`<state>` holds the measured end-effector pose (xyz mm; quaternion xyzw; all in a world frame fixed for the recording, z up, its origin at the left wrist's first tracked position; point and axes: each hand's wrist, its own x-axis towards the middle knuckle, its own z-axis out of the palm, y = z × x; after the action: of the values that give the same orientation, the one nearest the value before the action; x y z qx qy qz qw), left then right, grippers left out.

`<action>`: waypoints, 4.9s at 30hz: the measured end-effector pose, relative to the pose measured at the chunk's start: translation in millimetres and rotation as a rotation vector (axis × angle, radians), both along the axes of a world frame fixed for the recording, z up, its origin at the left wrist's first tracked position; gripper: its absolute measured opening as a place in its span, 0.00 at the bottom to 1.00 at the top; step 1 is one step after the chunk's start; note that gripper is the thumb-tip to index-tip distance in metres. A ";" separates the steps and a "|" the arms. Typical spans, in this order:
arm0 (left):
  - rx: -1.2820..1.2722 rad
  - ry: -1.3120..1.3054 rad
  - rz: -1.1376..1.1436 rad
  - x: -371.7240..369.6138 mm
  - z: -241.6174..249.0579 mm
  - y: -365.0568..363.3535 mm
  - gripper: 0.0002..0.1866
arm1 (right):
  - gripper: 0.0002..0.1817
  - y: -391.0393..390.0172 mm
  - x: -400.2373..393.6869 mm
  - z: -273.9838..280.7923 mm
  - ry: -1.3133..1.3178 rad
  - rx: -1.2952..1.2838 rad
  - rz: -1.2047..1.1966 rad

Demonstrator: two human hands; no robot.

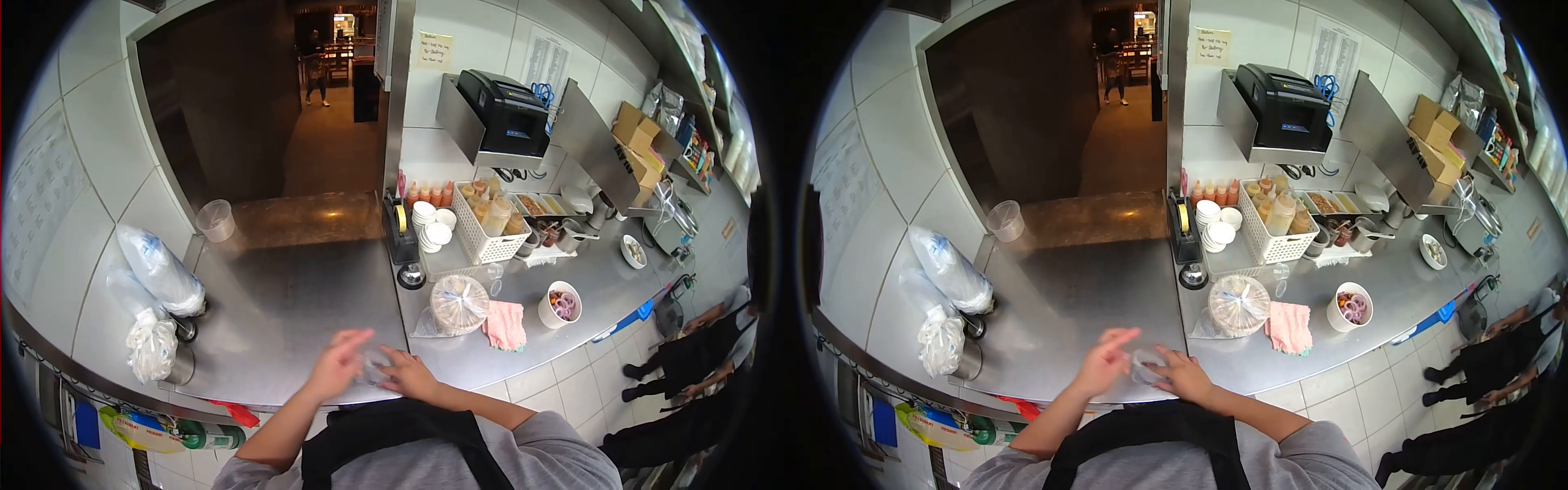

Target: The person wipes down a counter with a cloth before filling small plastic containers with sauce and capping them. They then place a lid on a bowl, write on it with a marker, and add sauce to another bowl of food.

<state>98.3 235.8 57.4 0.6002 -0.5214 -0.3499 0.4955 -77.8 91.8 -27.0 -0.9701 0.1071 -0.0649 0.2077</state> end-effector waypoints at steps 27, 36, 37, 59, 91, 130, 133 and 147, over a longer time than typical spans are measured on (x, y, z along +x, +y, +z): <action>0.409 0.609 -0.060 -11.1 -165.0 -45.8 0.08 | 0.10 23.2 34.2 60.5 0.147 0.702 0.030; -0.007 -0.230 0.079 -19.5 -168.1 -41.9 0.28 | 0.31 -13.9 3.4 3.6 -0.085 -0.382 0.049; -0.033 -0.248 0.166 -22.8 -177.3 -40.6 0.27 | 0.29 -21.0 -1.3 9.9 0.224 -0.430 0.057; 0.056 -0.601 -0.002 -24.9 -141.9 -25.1 0.15 | 0.17 2.0 -8.3 -25.6 -0.392 0.383 -0.029; 0.026 -0.479 -0.093 -53.5 -2.4 -58.7 0.07 | 0.16 -54.5 -91.0 18.0 -0.319 1.374 -0.235; -0.342 -0.625 -0.205 -107.6 20.9 -74.5 0.09 | 0.07 -13.3 -121.1 77.0 -0.635 0.893 -0.294; -0.376 -0.536 -0.179 -113.7 21.8 -70.6 0.07 | 0.08 -17.3 -124.7 87.3 -0.619 0.642 -0.207; -0.183 -0.085 -0.067 -130.8 19.1 -68.6 0.05 | 0.05 12.3 -140.5 105.9 -0.696 1.035 -0.310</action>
<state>-32.5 167.2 76.6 0.5488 -0.5914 -0.2916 0.5138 -218.3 104.1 78.9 -0.6397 0.1898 -0.3453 0.6599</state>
